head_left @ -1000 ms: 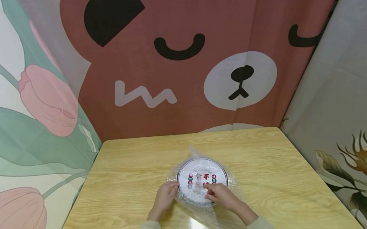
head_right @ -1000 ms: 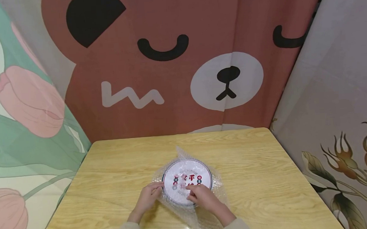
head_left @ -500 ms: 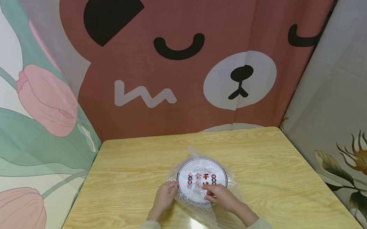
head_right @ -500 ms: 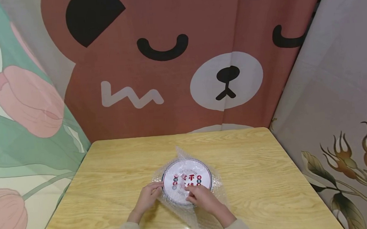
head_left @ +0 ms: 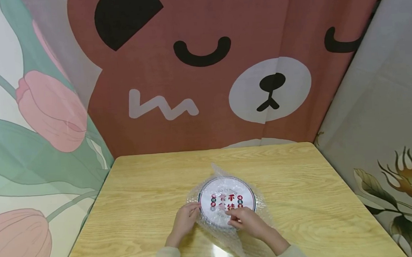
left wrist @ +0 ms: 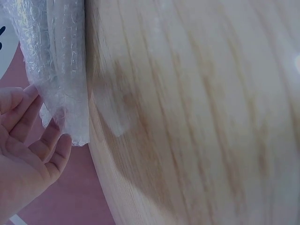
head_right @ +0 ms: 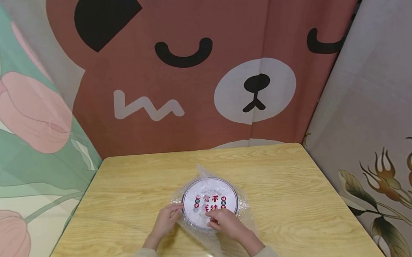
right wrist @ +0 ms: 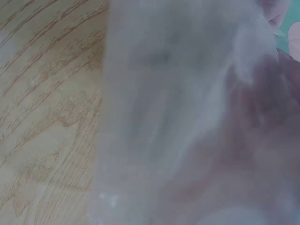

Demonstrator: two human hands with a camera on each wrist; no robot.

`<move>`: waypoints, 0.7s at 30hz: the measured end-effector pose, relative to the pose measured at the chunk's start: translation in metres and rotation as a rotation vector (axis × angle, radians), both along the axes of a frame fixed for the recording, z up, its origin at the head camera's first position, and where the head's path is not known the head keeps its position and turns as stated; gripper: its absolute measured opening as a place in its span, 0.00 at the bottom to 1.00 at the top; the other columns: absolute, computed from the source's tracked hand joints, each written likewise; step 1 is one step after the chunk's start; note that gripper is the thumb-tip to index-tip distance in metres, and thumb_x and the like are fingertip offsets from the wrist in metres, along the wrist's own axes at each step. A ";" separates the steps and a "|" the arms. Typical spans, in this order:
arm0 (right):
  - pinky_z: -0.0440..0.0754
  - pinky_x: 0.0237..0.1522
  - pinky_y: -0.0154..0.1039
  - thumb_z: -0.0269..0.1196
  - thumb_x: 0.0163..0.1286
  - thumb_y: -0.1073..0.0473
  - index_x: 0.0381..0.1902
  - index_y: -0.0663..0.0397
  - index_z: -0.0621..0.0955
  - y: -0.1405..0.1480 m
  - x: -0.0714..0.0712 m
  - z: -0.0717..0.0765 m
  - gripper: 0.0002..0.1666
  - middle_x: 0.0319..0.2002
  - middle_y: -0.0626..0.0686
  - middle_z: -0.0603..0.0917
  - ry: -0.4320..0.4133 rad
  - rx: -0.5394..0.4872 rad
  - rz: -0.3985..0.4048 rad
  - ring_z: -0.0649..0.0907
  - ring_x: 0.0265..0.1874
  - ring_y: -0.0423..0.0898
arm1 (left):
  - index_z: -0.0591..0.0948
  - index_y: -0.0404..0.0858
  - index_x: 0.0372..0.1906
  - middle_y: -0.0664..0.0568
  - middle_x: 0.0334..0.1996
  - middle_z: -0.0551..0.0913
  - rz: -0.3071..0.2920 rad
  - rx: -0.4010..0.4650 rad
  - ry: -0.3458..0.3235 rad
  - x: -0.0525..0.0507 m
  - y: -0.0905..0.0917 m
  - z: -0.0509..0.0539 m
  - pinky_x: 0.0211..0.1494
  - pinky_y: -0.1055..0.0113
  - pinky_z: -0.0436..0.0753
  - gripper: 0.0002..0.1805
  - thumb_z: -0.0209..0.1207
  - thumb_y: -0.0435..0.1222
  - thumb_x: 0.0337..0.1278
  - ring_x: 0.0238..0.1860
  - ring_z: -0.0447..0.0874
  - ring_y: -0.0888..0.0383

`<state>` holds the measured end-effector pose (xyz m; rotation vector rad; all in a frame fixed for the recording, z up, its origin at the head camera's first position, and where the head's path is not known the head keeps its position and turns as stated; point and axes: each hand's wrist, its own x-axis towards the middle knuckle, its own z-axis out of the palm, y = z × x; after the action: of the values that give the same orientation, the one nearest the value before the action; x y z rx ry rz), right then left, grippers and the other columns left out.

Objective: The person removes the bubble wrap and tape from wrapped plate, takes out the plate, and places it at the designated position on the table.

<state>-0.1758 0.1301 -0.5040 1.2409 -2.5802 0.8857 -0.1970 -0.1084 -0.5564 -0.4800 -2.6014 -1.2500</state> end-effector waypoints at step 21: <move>0.73 0.28 0.20 0.64 0.51 0.69 0.38 0.63 0.79 -0.013 0.007 -0.002 0.14 0.22 0.44 0.80 -0.010 0.040 0.115 0.76 0.22 0.30 | 0.82 0.30 0.38 0.46 0.41 0.81 0.000 -0.033 -0.009 0.000 0.001 0.003 0.52 0.54 0.72 0.09 0.53 0.28 0.54 0.45 0.77 0.48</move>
<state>-0.1684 0.1175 -0.5064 1.4125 -2.5689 0.8663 -0.1972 -0.1076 -0.5534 -0.4814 -2.6327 -1.2137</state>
